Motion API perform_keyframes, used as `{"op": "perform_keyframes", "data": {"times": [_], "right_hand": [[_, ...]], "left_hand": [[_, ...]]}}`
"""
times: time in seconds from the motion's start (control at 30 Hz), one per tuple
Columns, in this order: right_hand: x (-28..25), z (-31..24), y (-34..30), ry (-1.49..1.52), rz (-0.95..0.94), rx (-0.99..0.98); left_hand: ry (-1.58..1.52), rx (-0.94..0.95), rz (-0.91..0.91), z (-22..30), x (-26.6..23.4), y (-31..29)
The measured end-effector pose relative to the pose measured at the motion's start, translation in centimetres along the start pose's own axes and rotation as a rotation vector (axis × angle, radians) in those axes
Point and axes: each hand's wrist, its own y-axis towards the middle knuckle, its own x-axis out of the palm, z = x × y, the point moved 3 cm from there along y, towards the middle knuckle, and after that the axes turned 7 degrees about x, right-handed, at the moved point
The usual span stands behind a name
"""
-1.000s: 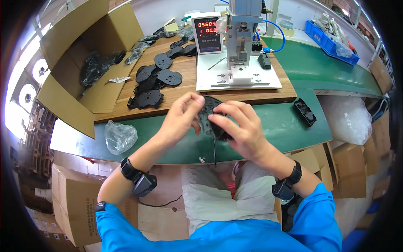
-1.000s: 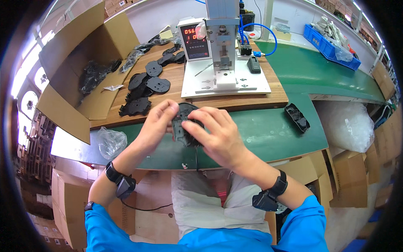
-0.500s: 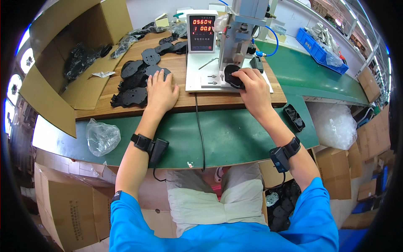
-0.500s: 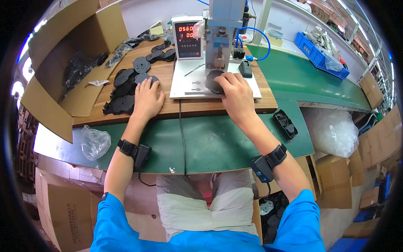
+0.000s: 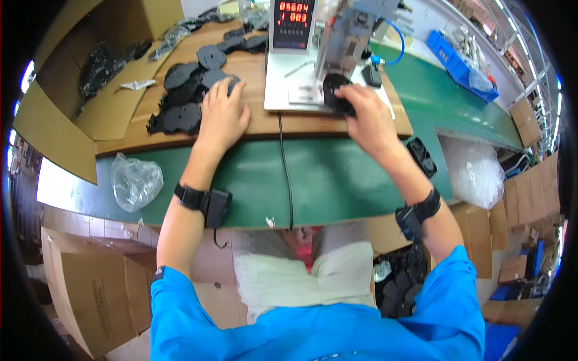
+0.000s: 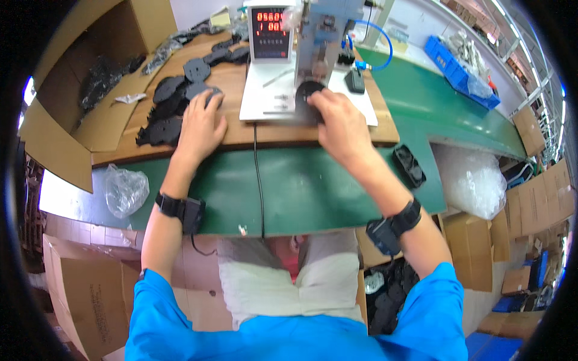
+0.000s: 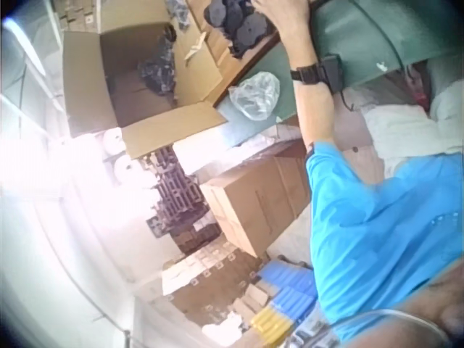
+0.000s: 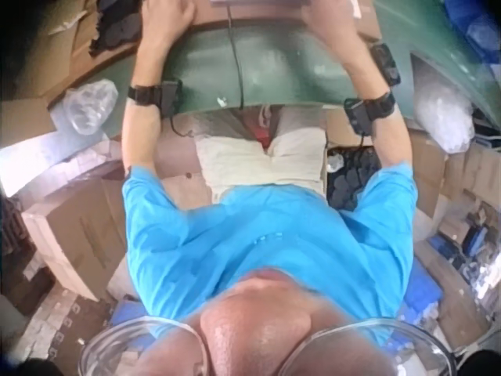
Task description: Assembling small black plastic components using a pneumatic press at a factory workstation.
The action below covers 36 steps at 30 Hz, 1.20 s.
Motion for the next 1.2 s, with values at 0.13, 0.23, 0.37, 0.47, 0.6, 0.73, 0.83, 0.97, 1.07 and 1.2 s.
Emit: {"op": "perform_keyframes", "data": {"times": [0.13,0.23,0.37,0.47,0.6,0.73,0.83,0.97,1.07,1.2], "right_hand": [[-0.8,0.1,0.8,-0.067,-0.038,-0.088],[0.1,-1.1,0.6,-0.193,-0.041,-0.095],[0.2,-0.7,0.0,-0.177,0.019,-0.075],[0.4,-0.6,0.1,-0.242,0.101,-0.165],[0.9,-1.1,-0.1,-0.212,0.074,-0.087],[0.5,-1.4,0.2,-0.261,0.010,-0.076],[0.2,-1.7,-0.2,-0.255,0.018,-0.058],[0.4,-2.1,-0.5,-0.264,0.002,-0.022],[0.4,-2.3,-0.6,-0.253,0.031,-0.028],[0.2,-2.4,-0.5,-0.234,0.019,-0.024]], "left_hand": [[0.026,0.025,-0.014,-0.5,0.7,0.3],[0.055,0.005,-0.052,-1.0,0.9,0.1],[-0.080,0.018,-0.051,-0.6,0.6,0.7],[-0.074,0.005,-0.022,-0.6,0.7,0.8],[-0.103,-0.015,-0.027,-0.9,0.8,0.6],[-0.089,0.092,0.002,-1.4,0.9,0.7],[-0.091,0.111,0.014,-1.4,0.9,0.8],[-0.084,-0.005,-0.044,-0.2,0.4,0.2],[-0.061,-0.038,-0.056,0.3,-0.4,0.3],[-0.021,-0.067,-0.053,0.9,-1.0,0.3]]}}
